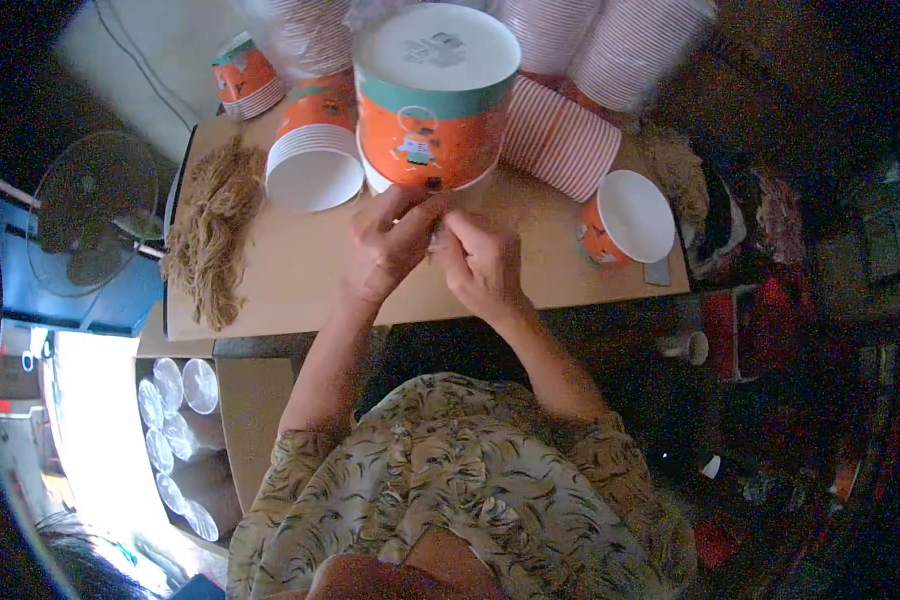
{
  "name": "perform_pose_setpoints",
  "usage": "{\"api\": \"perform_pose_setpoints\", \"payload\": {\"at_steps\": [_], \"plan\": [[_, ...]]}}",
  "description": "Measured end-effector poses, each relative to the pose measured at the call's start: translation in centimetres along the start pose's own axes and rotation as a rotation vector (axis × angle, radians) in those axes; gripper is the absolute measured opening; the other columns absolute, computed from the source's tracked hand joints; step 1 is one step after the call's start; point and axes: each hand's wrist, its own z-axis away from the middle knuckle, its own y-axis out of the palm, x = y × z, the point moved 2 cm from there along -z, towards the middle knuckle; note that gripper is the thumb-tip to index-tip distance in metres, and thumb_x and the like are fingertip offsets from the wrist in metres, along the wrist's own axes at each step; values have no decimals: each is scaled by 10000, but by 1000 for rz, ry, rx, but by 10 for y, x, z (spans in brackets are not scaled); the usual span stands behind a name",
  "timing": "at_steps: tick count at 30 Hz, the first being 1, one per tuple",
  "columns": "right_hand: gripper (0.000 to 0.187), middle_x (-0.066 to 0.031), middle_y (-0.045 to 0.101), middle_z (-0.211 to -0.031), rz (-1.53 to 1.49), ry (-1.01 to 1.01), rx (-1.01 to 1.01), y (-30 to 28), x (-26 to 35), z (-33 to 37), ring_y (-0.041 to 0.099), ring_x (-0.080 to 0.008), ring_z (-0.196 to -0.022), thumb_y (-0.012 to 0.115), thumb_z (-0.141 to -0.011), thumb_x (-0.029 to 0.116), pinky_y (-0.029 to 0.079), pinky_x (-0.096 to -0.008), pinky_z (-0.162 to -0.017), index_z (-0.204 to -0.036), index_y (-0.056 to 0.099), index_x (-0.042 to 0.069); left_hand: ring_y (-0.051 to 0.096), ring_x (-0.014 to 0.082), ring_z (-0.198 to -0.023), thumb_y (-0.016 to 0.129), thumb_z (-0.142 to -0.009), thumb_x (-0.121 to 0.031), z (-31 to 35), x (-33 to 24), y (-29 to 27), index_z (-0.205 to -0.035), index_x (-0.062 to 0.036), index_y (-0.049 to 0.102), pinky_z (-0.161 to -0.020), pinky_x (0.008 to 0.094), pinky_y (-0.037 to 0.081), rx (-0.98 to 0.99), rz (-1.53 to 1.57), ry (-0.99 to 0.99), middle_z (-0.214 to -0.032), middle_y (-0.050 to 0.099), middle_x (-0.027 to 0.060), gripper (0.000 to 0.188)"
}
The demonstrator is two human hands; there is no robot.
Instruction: Attaching twine handles to decorative printed paper buckets in a manufacturing setting.
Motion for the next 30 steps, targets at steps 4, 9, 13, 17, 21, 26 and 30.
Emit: {"api": "perform_pose_setpoints", "payload": {"at_steps": [4, 9, 13, 17, 21, 26, 30], "plan": [[139, -98, 563, -750, 69, -1, 30, 3, 3, 1, 544, -163, -677, 559, -1000, 45, 438, -319, -616, -884, 586, -28, 720, 222, -798, 739, -729, 21, 5, 1, -3, -1112, -77, 766, -652, 344, 581, 34, 27, -38, -969, 719, 80, 396], [87, -187, 686, -844, 183, -50, 3, 28, -5, 28, 688, -383, -788, 657, -938, 98, 533, -446, -684, -927, 661, 11, 712, 218, -805, 719, -741, 1, 18, 8, -16, -1136, -87, 756, -667, 349, 583, 35, 40, -54, -980, 709, 66, 406], [133, -181, 685, -854, 192, 6, 268, 46, -17, 57, 688, -382, -799, 667, -930, 149, 530, -474, -699, -919, 661, 17, 721, 236, -848, 710, -781, 23, 58, 37, -35, -1177, -109, 747, -708, 355, 593, 32, -43, -159, -1060, 719, 74, 420], [132, -158, 691, -833, 156, 55, 517, 69, -30, 71, 685, -384, -789, 659, -936, 174, 533, -477, -683, -897, 654, 48, 703, 285, -787, 718, -906, -22, 81, 89, -63, -1120, -78, 724, -660, 383, 580, -143, -70, -586, -1042, 693, 123, 222], [145, -163, 691, -819, 102, 66, 558, 90, -37, 73, 688, -381, -783, 669, -929, 194, 532, -486, -685, -904, 662, 51, 630, 337, -921, 754, -892, -97, 70, 143, -89, -1071, -58, 646, -786, 437, 536, -175, -363, -561, -962, 636, 129, 213], [117, -170, 686, -809, -5, 97, 562, 106, -30, 61, 686, -383, -786, 659, -928, 150, 530, -475, -684, -909, 652, 36, 629, 326, -899, 763, -872, -124, 71, 184, -93, -1001, -56, 619, -764, 442, 527, -83, -446, -631, -939, 623, 122, 205], [85, -171, 682, -819, -18, 176, 550, 116, -29, 45, 685, -387, -791, 647, -930, 116, 530, -457, -684, -915, 643, 32, 640, 300, -743, 763, -860, -111, 81, 192, -94, -916, -76, 632, -654, 422, 531, -189, -376, -625, -848, 622, 96, 146]]}}
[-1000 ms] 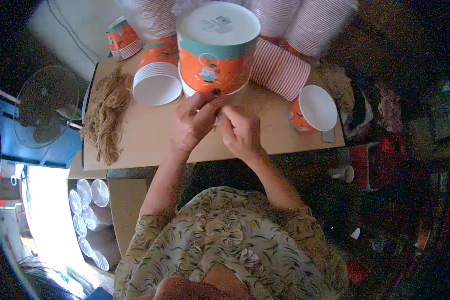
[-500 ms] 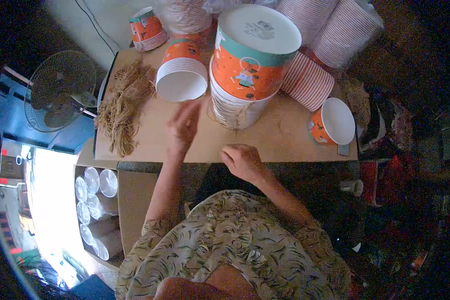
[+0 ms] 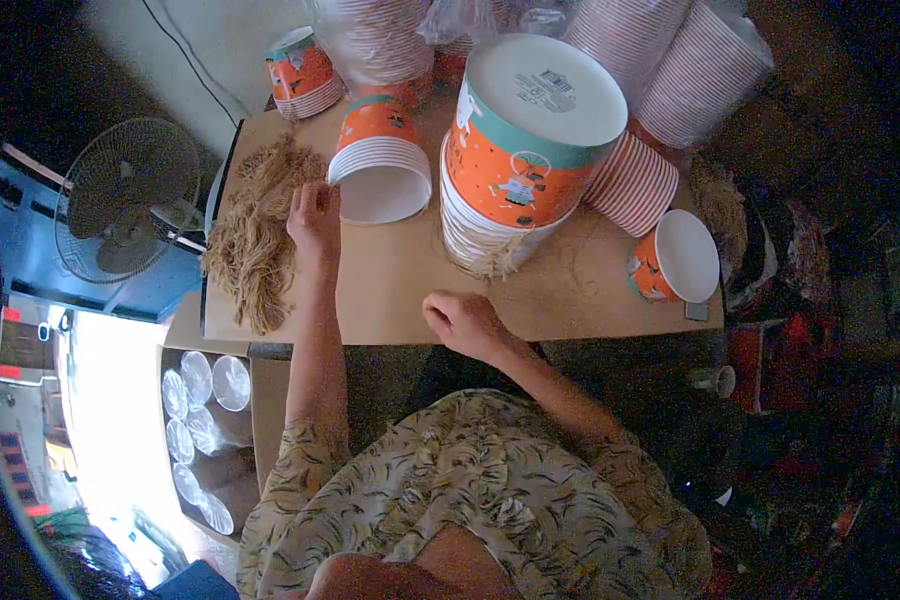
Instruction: Attaching twine handles to decorative printed paper buckets in a manufacturing setting.
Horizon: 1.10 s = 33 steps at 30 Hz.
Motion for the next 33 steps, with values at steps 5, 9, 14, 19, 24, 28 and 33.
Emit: {"api": "perform_pose_setpoints", "payload": {"at_steps": [5, 9, 14, 19, 24, 28, 33], "plan": [[330, -192, 667, -1081, -36, -17, -212, 6, -4, -29, 687, -378, -941, 674, -903, 52, 540, -465, -750, -1217, 578, 29, 680, 285, -704, 754, -847, -90, 2, 4, -9, -849, -69, 650, -647, 385, 551, -11, -65, -24, -808, 682, 91, 106], [634, -255, 501, -1385, 84, -60, -305, 1, -7, -55, 512, -427, -1311, 704, -859, 19, 450, -469, -1085, -1424, 419, -22, 666, 314, -673, 757, -840, -147, 5, 7, -16, -859, -76, 620, -623, 437, 532, 35, -66, -76, -769, 653, 110, 155], [702, -275, 453, -1429, 130, -112, -395, 0, 13, -75, 441, -455, -1372, 675, -851, -15, 393, -483, -1146, -1468, 343, -59, 667, 356, -689, 729, -819, -130, 12, 10, -23, -902, -72, 606, -635, 463, 528, 96, -55, -116, -764, 662, 135, 159], [579, -280, 547, -1293, 158, -118, -380, 5, 13, -70, 578, -426, -1197, 640, -897, 2, 455, -472, -1049, -1425, 405, -45, 686, 293, -676, 710, -847, -65, 21, 15, -35, -1000, -72, 661, -629, 390, 542, 194, -9, -26, -881, 719, 121, 161], [315, -287, 654, -1045, -8, -29, -196, -13, 17, -38, 657, -449, -980, 593, -991, 132, 514, -509, -851, -1241, 545, -54, 689, 284, -815, 666, -823, 19, 41, -4, -71, -1221, -107, 705, -716, 388, 550, 268, 133, -69, -1034, 714, 112, 419], [456, -285, 656, -1085, -70, 3, -112, -32, 31, -34, 675, -415, -994, 665, -992, 276, 513, -492, -849, -1255, 536, -73, 623, 238, -847, 609, -817, 83, 72, -43, -109, -1263, -191, 742, -771, 368, 536, 156, -50, 180, -1083, 694, 50, 540], [966, -221, 631, -1266, -279, -135, -49, -63, 94, -70, 598, -281, -1239, 803, -824, 609, 481, -417, -1015, -1412, 456, -75, 591, 159, -886, 751, -818, -95, 101, -79, -144, -1161, -273, 800, -795, 287, 485, -116, -281, 418, -1136, 711, -39, 389]]}}
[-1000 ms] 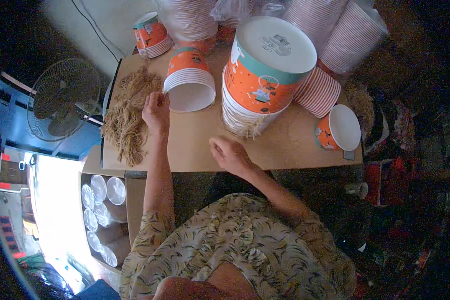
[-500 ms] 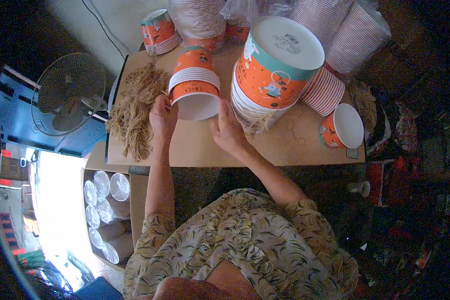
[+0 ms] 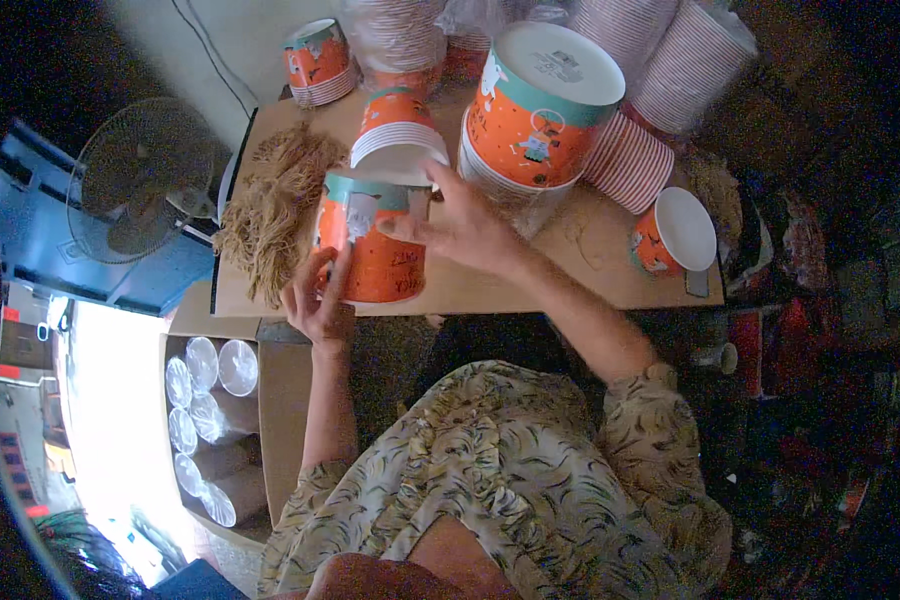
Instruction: Attaching twine handles to decorative printed paper buckets in a manufacturing setting.
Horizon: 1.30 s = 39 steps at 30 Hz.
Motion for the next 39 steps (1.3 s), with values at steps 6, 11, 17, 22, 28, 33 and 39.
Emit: {"api": "perform_pose_setpoints", "payload": {"at_steps": [6, 11, 17, 22, 28, 33, 39], "plan": [[992, -115, 611, -1321, -184, 365, 392, -12, 75, -37, 600, -191, -1184, 837, -797, 579, 487, -362, -1040, -1476, 461, -38, 493, 104, -1123, 859, -756, -260, -20, -33, -24, -1112, -389, 787, -1023, 310, 383, -431, -27, 304, -1266, 650, -171, 385], [1040, -171, 589, -1392, -43, 156, 355, -16, 127, -41, 561, -245, -1302, 866, -755, 564, 445, -340, -1081, -1506, 451, -25, 490, 95, -1230, 884, -736, -357, -26, -46, -37, -1141, -409, 771, -1209, 440, 271, -261, -210, 453, -1343, 617, -188, 424], [925, -154, 612, -1338, 51, -76, 276, -52, 176, -67, 566, -261, -1289, 853, -753, 498, 443, -382, -1091, -1447, 527, -21, 377, 366, -1402, 778, -827, -51, -29, -32, -25, -1443, -169, 541, -1136, 492, 338, -520, 294, -129, -1501, 391, 138, 670], [923, -136, 658, -1276, -39, -29, 371, -82, 218, -81, 611, -229, -1214, 853, -758, 608, 420, -381, -1124, -1377, 582, -20, 446, 276, -1409, 490, -1076, -342, -52, -20, 11, -1505, -45, 426, -1177, 462, 333, -153, 1540, -1032, -1511, 483, 132, 525], [850, -110, 658, -1230, 16, -18, 249, -109, 232, -74, 584, -212, -1219, 856, -729, 628, 377, -392, -1125, -1281, 645, 17, 541, 388, -1324, 503, -974, -694, -109, -51, 20, -1364, -25, 569, -1086, 541, 459, 273, 2392, -1395, -1372, 614, 202, 778], [837, -117, 650, -1226, 209, -26, 178, -148, 239, -66, 590, -234, -1187, 835, -728, 659, 386, -415, -1088, -1242, 662, 22, 697, 205, -964, 547, -1052, -193, -144, -27, 20, -1132, -41, 667, -958, 422, 579, 66, 2539, -1112, -930, 705, 54, 209], [927, -144, 679, -1179, 432, -2, 112, -168, 247, -56, 612, -259, -1159, 815, -681, 680, 410, -425, -1072, -1298, 664, 5, 552, 61, -670, 574, -1058, -199, -198, -16, 17, -1269, -17, 638, -694, 286, 546, 301, 2667, -935, -747, 579, -51, 286]]}}
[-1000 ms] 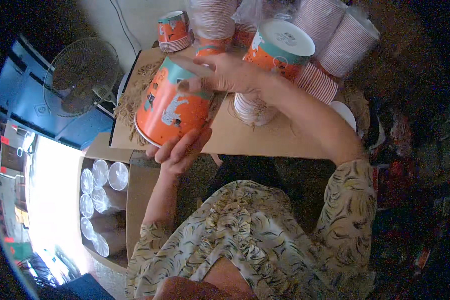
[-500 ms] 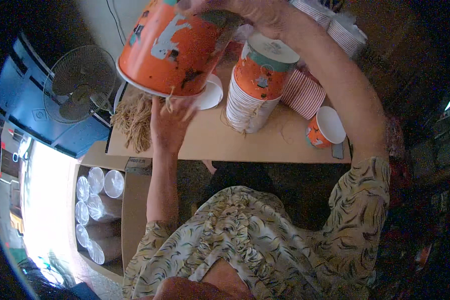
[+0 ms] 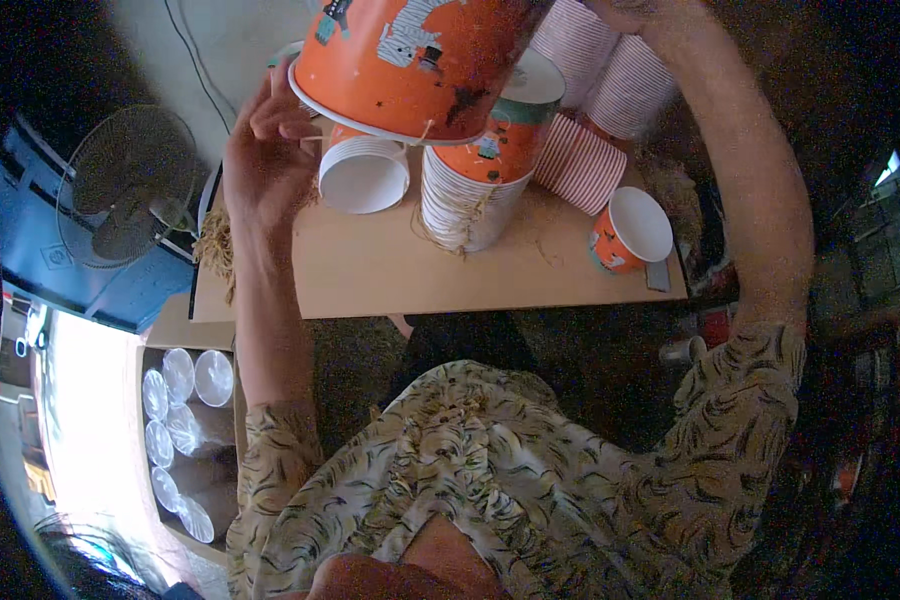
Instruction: Attaching twine handles to decorative printed paper buckets in a manufacturing setting.
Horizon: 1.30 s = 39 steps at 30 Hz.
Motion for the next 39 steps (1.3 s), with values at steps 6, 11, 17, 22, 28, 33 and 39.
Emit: {"api": "perform_pose_setpoints", "payload": {"at_steps": [6, 11, 17, 22, 28, 33, 39], "plan": [[884, -130, 688, -1182, -5, 28, -45, -12, 7, 20, 614, -253, -1165, 824, -675, 646, 414, -411, -1071, -1283, 679, 20, 687, 110, -861, 519, -1072, -198, -36, 8, 20, -1406, 22, 544, -754, 255, 580, 49, -377, 3, -994, 705, 35, 401], [930, -176, 680, -1230, 129, -15, -127, -25, 8, 23, 615, -285, -1196, 831, -687, 629, 413, -427, -1094, -1314, 651, -34, 685, 194, -997, 467, -1077, -189, -34, 11, 34, -1461, 12, 504, -930, 305, 582, -111, -809, 107, -1053, 651, 67, 435], [1152, -347, 556, -1368, 235, 81, -283, -33, -5, 22, 550, -429, -1302, 854, -611, 631, 408, -458, -1132, -1412, 523, -127, 664, 297, -1178, 437, -1086, -241, -39, 41, 63, -1427, 23, 528, -1070, 397, 521, 92, -795, -106, -1279, 660, 181, 441], [1140, -335, 574, -1350, 249, 108, -332, -41, -23, 24, 553, -417, -1302, 855, -608, 654, 419, -458, -1122, -1393, 548, -114, 698, 164, -1073, 628, -1039, -227, -42, 72, 60, -1266, -9, 678, -926, 280, 532, 168, -1014, -72, -1207, 738, 102, 318], [852, -214, 692, -1210, 103, 78, -250, -52, -34, 31, 617, -322, -1190, 842, -674, 639, 448, -407, -1038, -1198, 726, -22, 646, 142, -1175, 636, -1017, -89, -36, 86, 40, -1279, -6, 685, -1072, 298, 471, 190, -1109, 45, -1225, 724, 74, 279], [780, -174, 714, -1162, 41, 48, -259, -55, -44, 32, 632, -288, -1150, 828, -707, 622, 447, -397, -1018, -1163, 747, -6, 621, 154, -1224, 636, -1003, -31, -29, 105, 38, -1356, -6, 635, -1078, 318, 473, 226, -1122, 33, -1290, 699, 95, 354], [983, -289, 637, -1282, 189, 121, -325, -47, -48, 33, 598, -359, -1232, 843, -673, 621, 463, -438, -1033, -1304, 628, -102, 633, 205, -1250, 661, -994, -78, -32, 106, 43, -1488, -9, 488, -1111, 363, 463, 168, -1095, -29, -1329, 684, 146, 528]]}}
